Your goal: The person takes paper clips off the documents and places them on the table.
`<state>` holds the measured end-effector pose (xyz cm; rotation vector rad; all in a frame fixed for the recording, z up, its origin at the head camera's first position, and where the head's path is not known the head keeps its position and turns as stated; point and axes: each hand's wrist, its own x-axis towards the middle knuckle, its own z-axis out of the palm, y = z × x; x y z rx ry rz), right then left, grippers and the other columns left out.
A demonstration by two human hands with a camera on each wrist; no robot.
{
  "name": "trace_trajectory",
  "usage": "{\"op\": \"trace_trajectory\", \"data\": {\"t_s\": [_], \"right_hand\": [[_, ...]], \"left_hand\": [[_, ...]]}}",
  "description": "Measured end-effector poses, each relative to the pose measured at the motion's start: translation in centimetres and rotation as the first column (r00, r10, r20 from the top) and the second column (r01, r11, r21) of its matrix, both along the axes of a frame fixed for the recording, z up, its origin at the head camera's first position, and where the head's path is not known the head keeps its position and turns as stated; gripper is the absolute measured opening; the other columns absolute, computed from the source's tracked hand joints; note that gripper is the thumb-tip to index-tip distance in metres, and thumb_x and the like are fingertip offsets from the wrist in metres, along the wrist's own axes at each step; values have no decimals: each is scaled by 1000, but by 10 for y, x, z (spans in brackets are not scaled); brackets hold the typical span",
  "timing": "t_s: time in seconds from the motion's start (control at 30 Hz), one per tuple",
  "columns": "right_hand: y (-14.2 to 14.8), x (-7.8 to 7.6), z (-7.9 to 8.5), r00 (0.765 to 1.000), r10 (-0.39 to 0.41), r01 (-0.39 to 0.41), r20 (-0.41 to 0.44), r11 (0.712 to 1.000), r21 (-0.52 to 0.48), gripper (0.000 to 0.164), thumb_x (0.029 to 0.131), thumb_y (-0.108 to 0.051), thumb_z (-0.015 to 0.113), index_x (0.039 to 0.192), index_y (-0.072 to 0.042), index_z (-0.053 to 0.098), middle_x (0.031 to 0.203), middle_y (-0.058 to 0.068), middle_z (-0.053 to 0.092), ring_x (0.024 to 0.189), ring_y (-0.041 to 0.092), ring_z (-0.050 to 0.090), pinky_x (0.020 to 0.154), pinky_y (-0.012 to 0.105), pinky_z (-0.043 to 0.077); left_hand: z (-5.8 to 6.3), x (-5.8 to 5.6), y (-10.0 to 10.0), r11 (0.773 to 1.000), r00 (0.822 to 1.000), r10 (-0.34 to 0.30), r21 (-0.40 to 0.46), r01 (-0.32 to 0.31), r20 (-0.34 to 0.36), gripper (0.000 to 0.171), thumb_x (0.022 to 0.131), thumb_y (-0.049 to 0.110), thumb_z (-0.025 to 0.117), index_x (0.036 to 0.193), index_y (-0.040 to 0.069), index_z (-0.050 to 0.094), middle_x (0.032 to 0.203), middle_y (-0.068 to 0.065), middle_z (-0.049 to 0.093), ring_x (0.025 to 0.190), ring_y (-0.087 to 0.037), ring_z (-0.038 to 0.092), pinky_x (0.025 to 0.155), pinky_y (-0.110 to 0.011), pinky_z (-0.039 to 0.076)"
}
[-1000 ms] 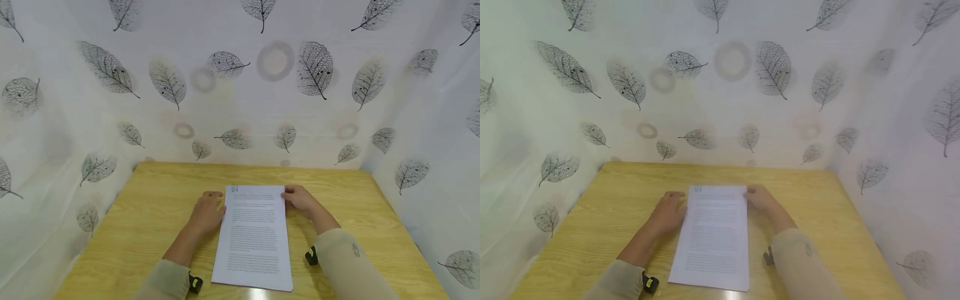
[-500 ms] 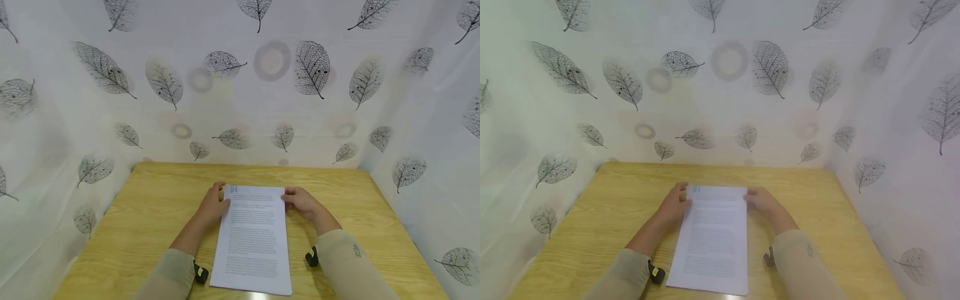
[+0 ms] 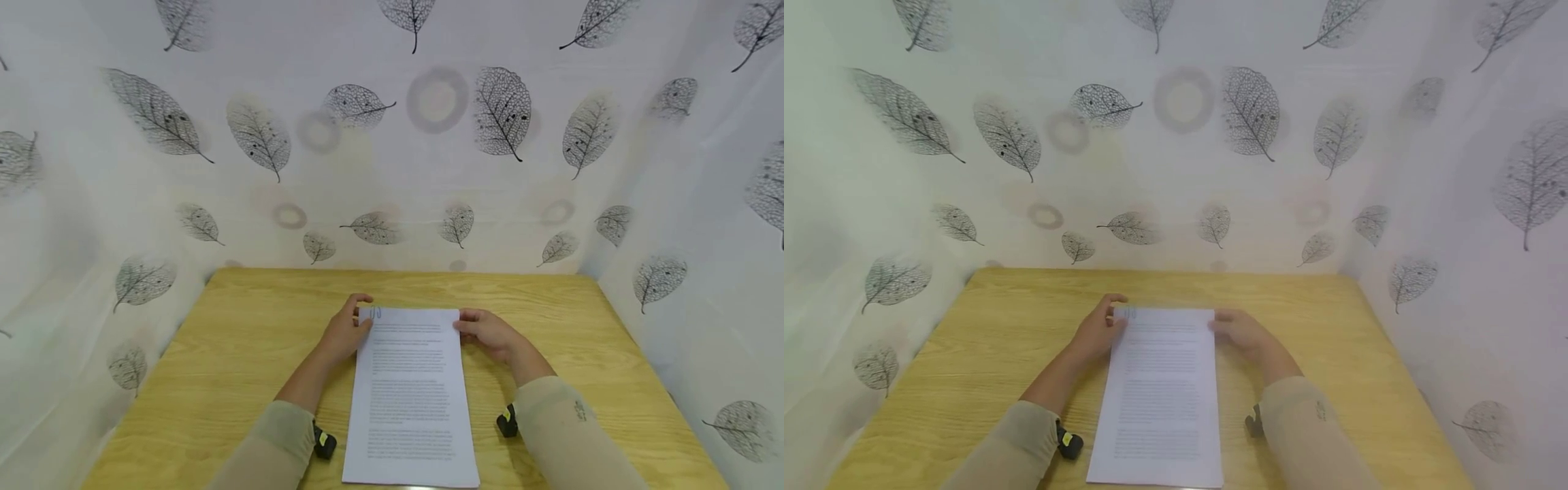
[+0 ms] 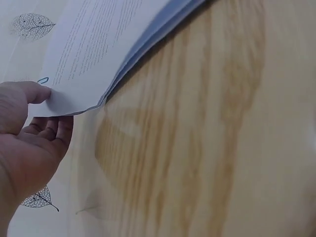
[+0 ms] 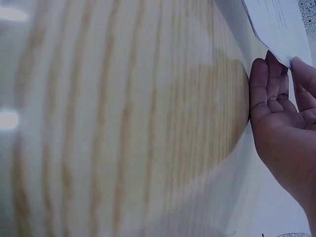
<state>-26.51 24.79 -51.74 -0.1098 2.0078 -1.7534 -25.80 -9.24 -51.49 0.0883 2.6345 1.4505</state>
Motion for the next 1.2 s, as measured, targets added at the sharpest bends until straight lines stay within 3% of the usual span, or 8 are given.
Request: {"op": "trace_trajectory", "data": {"t_s": [0.2,0.4,0.67,0.87,1.0,1.2], "right_hand": [[2,1,-2,1000,-8,9,29,999,-46,29,111,-10,60,132,8,63,110,-5,74,103,13,67,92,26,58],[7,2,-2,999,34,-32,31,998,-55,38,108,-7,63,141,13,60,114,-6,77,105,11,70,93,25,59],[8,4,-4,999,41,-41,28,999,-19,36,110,-11,61,137,13,63,110,-4,79,101,13,70,88,24,57],[9,7,-4,999,41,-40,22,998,-51,34,110,-11,62,134,12,65,109,-5,78,99,11,68,87,24,56],[9,7,-5,999,33,-31,31,998,-63,30,109,-10,62,131,10,68,108,-6,79,99,11,68,87,23,56],[9,5,-6,999,23,-21,28,998,-58,28,109,-11,63,127,9,69,107,-6,77,100,11,65,88,22,55]], "left_hand": [[1,1,-2,1000,999,-21,-7,21,-42,45,105,15,66,147,29,57,116,-11,62,86,-21,59,66,-30,49],[5,4,-2,1000,998,-31,0,31,-55,38,105,15,67,139,30,60,115,-10,60,86,-21,56,67,-30,46],[7,9,-2,997,995,-74,-38,71,-74,36,105,15,67,138,28,61,103,-9,59,78,-20,53,64,-30,43],[8,8,-2,993,991,-104,-67,98,-84,36,106,16,67,141,23,60,99,-8,63,82,-19,56,70,-31,46],[7,7,-1,991,989,-110,-92,101,-97,37,105,17,67,142,19,61,107,-9,67,88,-19,59,76,-32,49],[5,6,-2,977,985,-130,-186,108,-112,37,105,23,68,141,19,63,133,-9,72,99,-21,63,90,-39,57]]}}
